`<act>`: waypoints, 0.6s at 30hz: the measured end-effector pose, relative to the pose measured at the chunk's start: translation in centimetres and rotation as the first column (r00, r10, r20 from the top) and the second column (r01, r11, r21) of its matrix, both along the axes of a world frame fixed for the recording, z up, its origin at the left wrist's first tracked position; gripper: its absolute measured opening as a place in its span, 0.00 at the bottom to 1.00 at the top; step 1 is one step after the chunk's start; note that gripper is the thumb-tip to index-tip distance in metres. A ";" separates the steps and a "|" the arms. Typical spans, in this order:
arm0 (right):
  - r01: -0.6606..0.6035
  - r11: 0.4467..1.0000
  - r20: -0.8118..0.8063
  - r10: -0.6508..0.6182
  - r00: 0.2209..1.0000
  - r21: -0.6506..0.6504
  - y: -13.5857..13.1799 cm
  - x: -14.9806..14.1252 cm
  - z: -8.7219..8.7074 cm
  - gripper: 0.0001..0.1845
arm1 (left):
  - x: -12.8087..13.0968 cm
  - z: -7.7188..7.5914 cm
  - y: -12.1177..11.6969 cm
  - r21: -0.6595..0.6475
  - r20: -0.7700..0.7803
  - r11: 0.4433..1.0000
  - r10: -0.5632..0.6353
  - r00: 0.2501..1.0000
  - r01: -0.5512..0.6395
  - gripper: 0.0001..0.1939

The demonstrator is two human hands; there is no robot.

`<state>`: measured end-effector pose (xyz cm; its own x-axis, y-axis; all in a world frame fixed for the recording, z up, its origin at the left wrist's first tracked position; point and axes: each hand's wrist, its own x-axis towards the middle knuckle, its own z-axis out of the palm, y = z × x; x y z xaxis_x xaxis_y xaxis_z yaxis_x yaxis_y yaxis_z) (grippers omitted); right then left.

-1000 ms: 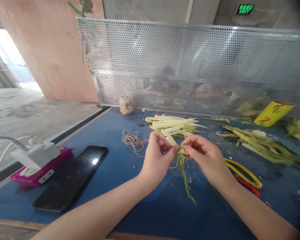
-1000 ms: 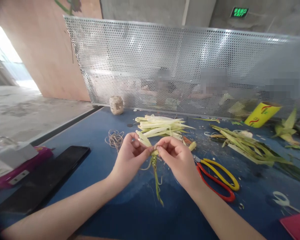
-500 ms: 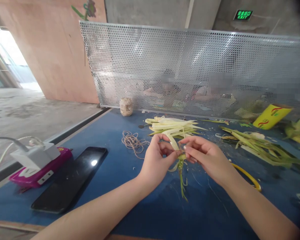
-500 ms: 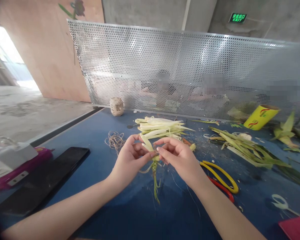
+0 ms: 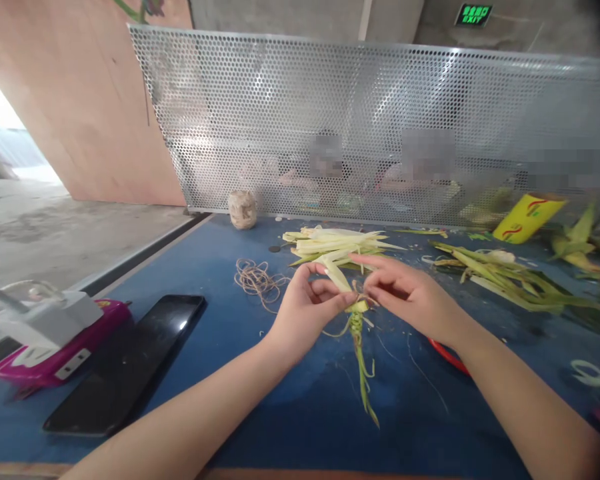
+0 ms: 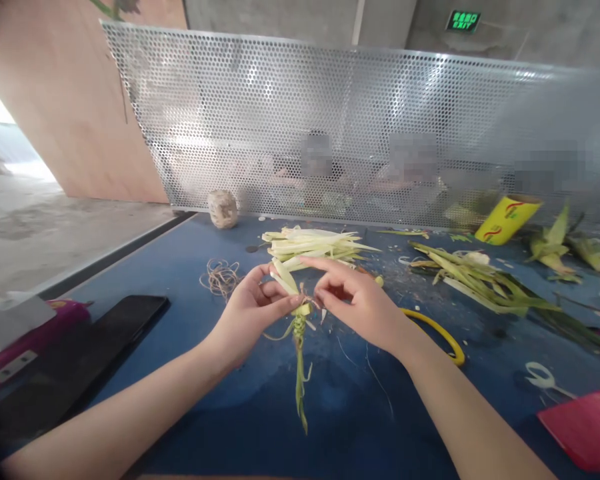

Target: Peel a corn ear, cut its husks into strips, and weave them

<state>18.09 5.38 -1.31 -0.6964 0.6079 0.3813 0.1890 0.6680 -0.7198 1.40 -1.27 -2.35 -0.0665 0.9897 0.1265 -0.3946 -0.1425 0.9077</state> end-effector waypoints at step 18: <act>0.067 0.935 -0.081 -0.041 0.996 0.349 -0.2 0.9 0.5 0.11 | -0.1 0.1 -0.2 -0.041 0.021 0.995 -0.095 0.995 0.096 0.24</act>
